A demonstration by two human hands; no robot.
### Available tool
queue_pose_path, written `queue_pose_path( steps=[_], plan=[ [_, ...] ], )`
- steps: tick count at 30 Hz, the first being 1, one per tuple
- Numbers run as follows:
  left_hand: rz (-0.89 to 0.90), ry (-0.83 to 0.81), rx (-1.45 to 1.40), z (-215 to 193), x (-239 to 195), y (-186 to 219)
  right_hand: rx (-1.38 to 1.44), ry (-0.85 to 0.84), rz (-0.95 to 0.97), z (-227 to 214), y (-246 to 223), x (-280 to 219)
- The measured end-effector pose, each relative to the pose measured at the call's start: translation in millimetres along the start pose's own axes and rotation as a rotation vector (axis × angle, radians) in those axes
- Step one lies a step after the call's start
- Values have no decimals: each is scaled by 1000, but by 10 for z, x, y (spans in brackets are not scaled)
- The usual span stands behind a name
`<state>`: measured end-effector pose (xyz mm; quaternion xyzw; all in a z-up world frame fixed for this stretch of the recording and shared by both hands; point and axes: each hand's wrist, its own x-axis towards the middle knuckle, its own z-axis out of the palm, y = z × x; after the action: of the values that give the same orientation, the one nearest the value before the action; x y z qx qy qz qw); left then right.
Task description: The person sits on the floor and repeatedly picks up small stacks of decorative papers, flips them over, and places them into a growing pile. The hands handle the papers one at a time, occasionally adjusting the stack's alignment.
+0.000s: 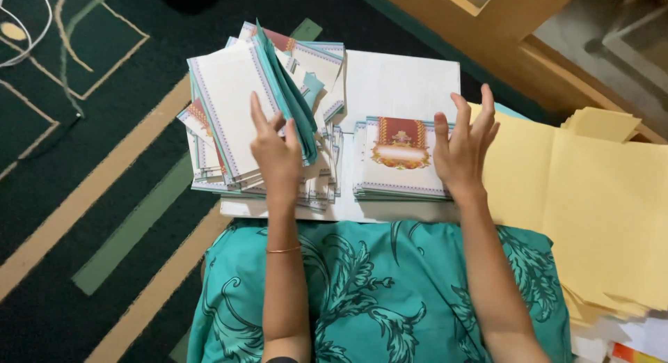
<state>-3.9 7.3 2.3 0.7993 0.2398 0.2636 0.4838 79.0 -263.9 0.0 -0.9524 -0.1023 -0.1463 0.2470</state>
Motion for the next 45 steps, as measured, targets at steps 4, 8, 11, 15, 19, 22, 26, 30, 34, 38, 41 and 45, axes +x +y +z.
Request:
queue_pose_path(
  steps=[4, 8, 11, 15, 19, 22, 26, 30, 34, 38, 41, 45],
  plan=[
    [-67, -93, 24, 99, 138, -344, 11, -20, -79, 39, -337, 47],
    [-62, -119, 63, 23, 79, -115, 66, -203, -51, 62, -636, 185],
    [-79, -65, 13, -115, 113, -111, 101, -217, -47, 113, -666, 235],
    [-109, -29, -74, -322, 213, -125, 121, -215, -31, 96, -669, 198],
    [-141, -59, -95, -416, 256, -166, 124, -285, 24, 172, -613, 69],
    [-50, -47, -166, -478, 224, -102, 80, -322, 4, 269, -621, 13],
    [125, 15, -66, -658, 128, 198, 94, -180, -450, 540, -764, -13],
    [235, -72, -47, -946, -34, 582, 35, 32, -771, 720, -1099, -18],
    [190, -232, -230, -1123, -231, 808, 33, 211, -883, 332, -1393, -52],
    [184, -359, -261, -1245, -362, 1066, 180, 267, -969, -336, -1463, -91],
    [449, -363, -303, -1149, -490, 1244, 150, 228, -909, -861, -1441, -144],
    [431, -48, -251, -493, -718, 1121, -63, 181, -798, -1203, -1116, -59]
  ],
)
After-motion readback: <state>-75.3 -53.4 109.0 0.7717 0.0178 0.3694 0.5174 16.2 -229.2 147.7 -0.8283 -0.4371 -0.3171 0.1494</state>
